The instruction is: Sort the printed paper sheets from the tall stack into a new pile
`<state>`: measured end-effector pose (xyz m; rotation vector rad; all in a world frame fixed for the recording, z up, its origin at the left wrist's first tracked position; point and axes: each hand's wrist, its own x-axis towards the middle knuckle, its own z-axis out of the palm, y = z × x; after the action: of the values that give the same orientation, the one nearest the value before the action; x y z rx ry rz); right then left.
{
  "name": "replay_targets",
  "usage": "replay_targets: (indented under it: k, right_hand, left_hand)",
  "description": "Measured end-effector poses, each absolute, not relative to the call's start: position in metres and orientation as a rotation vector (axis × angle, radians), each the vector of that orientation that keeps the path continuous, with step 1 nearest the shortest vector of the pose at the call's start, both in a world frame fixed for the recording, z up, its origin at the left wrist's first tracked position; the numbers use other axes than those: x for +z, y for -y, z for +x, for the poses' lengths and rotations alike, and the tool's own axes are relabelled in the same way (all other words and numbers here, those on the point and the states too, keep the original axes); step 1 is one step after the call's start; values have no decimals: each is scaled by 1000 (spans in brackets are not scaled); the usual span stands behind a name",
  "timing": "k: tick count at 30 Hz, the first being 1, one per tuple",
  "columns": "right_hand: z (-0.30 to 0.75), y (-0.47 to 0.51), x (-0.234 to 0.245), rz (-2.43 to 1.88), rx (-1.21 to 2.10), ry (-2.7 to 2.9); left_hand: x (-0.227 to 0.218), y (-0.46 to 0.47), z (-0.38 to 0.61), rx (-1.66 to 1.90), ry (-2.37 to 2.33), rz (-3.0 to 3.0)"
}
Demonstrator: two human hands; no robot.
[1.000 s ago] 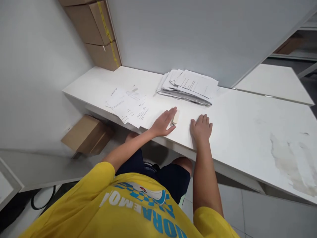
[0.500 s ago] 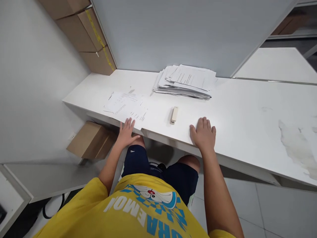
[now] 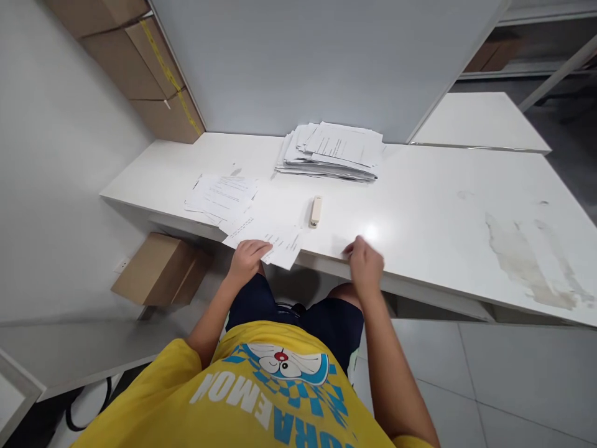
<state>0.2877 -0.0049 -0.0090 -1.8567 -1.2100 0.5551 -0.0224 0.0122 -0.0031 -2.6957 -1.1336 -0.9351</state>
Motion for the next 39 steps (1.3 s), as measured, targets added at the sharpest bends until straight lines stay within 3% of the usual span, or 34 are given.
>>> replay_targets:
  k: [4, 9, 12, 15, 18, 20, 23, 25, 28, 33, 39]
  right_hand:
    - [220, 65, -14, -1515, 1195, 930]
    - [179, 95, -26, -1328, 1141, 488]
    - [184, 93, -32, -1326, 1122, 460]
    - [196, 92, -42, -1391, 1058, 458]
    - [211, 95, -52, -1434, 1018, 560]
    - [221, 99, -56, -1465, 947, 673]
    - [232, 104, -55, -1502, 836, 864]
    - [238, 106, -50, -1507, 755, 954]
    - [245, 100, -36, -1513, 545, 995]
    - [251, 66, 2, -1473, 261, 997]
    - [232, 19, 19, -1337, 278, 794]
  left_hand:
    - [-7, 23, -2, -1040, 941, -2773]
    - [-19, 47, 6, -1074, 764, -2939]
    - [-32, 47, 1, -1126, 914, -3020]
    - [-46, 41, -2, -1678, 1561, -2637]
    - [-51, 35, 0, -2548, 2276, -1673]
    - [-48, 33, 1, -3088, 2455, -1193]
    - [-39, 34, 1, -3564, 2372, -1257]
    - [-35, 33, -1, -3517, 2363, -1518]
    - [-32, 23, -3, -3164, 2414, -1872]
    - [-17, -15, 11, -2985, 2024, -2140]
    - [-11, -60, 39, -2550, 1893, -2262]
